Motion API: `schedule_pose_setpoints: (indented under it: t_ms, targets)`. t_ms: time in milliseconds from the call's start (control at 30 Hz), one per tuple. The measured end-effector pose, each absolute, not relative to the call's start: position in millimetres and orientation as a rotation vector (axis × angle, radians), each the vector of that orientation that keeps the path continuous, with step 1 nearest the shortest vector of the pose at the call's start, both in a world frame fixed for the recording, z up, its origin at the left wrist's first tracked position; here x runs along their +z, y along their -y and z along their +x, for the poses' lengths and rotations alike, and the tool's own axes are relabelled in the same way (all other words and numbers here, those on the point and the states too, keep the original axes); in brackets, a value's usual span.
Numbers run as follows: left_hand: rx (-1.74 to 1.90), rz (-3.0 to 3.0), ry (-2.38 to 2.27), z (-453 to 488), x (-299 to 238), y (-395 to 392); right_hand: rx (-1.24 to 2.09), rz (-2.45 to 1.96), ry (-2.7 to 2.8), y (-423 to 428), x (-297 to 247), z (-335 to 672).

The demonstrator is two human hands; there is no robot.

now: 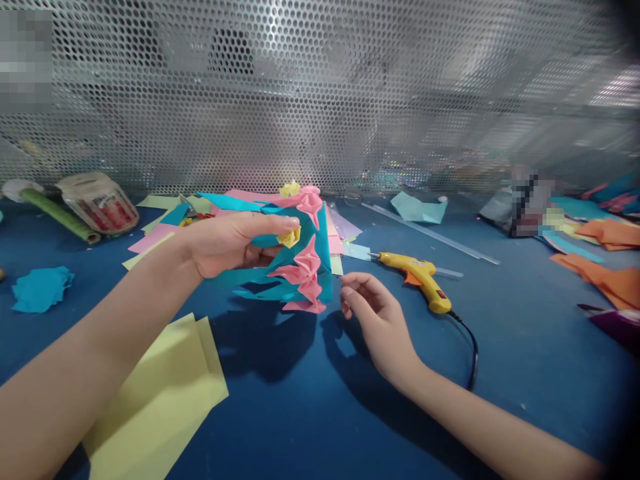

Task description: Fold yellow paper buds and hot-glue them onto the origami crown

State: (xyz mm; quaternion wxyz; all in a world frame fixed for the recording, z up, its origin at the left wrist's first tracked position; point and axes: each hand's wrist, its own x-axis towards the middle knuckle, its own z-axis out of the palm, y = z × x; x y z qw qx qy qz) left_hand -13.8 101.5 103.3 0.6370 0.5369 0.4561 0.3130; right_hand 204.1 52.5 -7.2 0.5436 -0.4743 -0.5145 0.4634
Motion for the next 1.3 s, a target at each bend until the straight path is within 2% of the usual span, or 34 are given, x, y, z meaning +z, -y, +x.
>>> schedule_pose_setpoints:
  t_ms: [600,800,1000,1300]
  targets:
    - [0.512,1.436,-0.998,11.1,103.6,-79.9,1.128,-1.013,1.273,-50.6,-10.5,205.5]
    - [0.446,1.793,-1.086,21.3,105.9,-63.6,1.119,-0.84,1.319,-43.0,-16.6,208.0]
    - [0.55,2.092,-1.009,33.3,99.1,-49.8,1.119,-0.796,1.351,-31.3,-10.6,204.8]
    - [0.565,2.109,-1.014,36.2,92.9,-51.4,1.07,-0.897,1.316,-31.4,0.0,202.5]
